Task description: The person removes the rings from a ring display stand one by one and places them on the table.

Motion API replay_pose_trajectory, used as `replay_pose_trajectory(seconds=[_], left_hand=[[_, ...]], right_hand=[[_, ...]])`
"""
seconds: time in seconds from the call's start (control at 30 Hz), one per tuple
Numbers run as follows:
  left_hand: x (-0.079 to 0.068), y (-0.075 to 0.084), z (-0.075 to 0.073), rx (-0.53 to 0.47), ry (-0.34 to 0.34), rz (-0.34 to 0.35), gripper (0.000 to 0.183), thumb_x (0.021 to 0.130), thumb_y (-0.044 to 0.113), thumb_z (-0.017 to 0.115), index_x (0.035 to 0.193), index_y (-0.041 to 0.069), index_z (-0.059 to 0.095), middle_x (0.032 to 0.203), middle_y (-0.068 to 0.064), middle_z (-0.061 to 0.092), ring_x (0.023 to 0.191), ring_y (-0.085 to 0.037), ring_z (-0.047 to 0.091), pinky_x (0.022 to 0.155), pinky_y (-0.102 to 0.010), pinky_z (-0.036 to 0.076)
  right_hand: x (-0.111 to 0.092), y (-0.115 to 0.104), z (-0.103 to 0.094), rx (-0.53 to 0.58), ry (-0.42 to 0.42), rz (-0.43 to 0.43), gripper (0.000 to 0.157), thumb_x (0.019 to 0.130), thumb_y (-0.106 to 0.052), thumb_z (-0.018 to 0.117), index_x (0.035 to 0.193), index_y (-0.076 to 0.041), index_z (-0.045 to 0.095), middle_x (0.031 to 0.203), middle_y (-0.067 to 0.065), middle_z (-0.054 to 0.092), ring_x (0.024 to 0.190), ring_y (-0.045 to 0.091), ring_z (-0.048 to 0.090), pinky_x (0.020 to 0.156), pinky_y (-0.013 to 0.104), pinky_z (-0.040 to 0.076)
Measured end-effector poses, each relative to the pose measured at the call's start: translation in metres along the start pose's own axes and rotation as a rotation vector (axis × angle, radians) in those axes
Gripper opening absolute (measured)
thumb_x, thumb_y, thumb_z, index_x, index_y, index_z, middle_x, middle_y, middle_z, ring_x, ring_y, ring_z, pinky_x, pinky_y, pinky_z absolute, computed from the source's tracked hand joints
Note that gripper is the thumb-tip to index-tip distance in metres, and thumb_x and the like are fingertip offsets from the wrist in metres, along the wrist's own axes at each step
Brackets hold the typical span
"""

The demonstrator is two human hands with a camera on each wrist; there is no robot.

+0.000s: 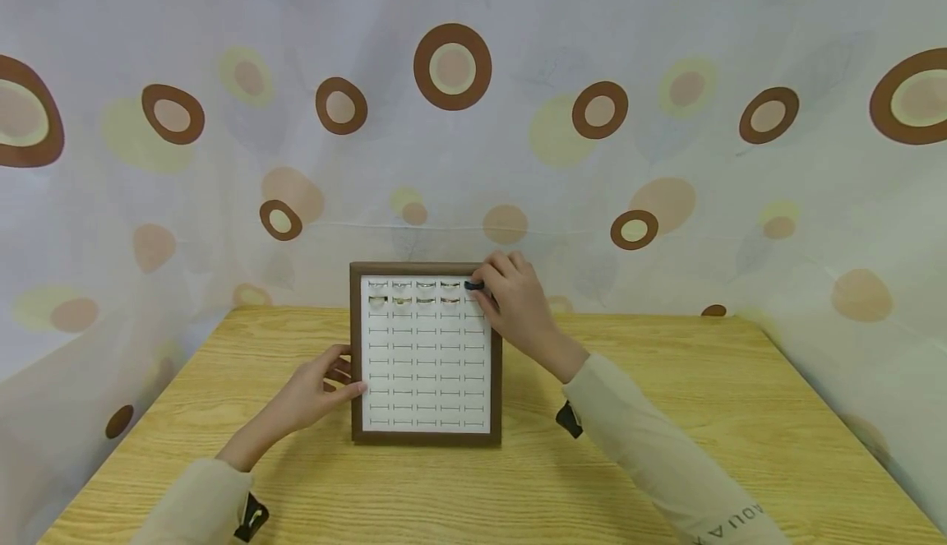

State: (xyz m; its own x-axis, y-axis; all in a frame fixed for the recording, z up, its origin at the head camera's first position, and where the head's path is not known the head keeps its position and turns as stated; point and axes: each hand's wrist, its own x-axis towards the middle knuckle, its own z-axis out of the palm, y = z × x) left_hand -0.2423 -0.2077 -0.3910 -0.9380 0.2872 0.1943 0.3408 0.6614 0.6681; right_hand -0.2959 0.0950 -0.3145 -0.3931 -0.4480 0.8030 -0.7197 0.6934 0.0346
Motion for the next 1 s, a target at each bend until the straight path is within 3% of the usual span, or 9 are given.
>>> replay_pose_trajectory(seconds=[0.47, 1.0], left_hand=[[-0.0008, 0.0026, 0.0000, 0.012, 0.010, 0.002, 0.052, 0.084, 0.027, 0.067, 0.122, -0.002, 0.046, 0.100, -0.016, 0.063, 0.090, -0.028, 0.062, 0.073, -0.037, 0.054], [0.0005, -0.0008, 0.0013, 0.040, 0.013, 0.021, 0.050, 0.084, 0.025, 0.066, 0.122, -0.001, 0.047, 0.099, -0.015, 0.064, 0.088, -0.026, 0.063, 0.072, -0.037, 0.054]], right_hand=[[0.0032, 0.0020, -0.0046, 0.009, -0.040, -0.017, 0.009, 0.080, -0.009, 0.069, 0.086, -0.006, 0.063, 0.088, 0.007, 0.058, 0.078, 0.024, 0.047, 0.071, 0.036, 0.042], [0.0039, 0.0085, -0.0069, 0.115, -0.059, -0.064, 0.009, 0.082, -0.008, 0.067, 0.087, -0.003, 0.061, 0.089, 0.009, 0.058, 0.078, 0.023, 0.047, 0.075, 0.035, 0.040]])
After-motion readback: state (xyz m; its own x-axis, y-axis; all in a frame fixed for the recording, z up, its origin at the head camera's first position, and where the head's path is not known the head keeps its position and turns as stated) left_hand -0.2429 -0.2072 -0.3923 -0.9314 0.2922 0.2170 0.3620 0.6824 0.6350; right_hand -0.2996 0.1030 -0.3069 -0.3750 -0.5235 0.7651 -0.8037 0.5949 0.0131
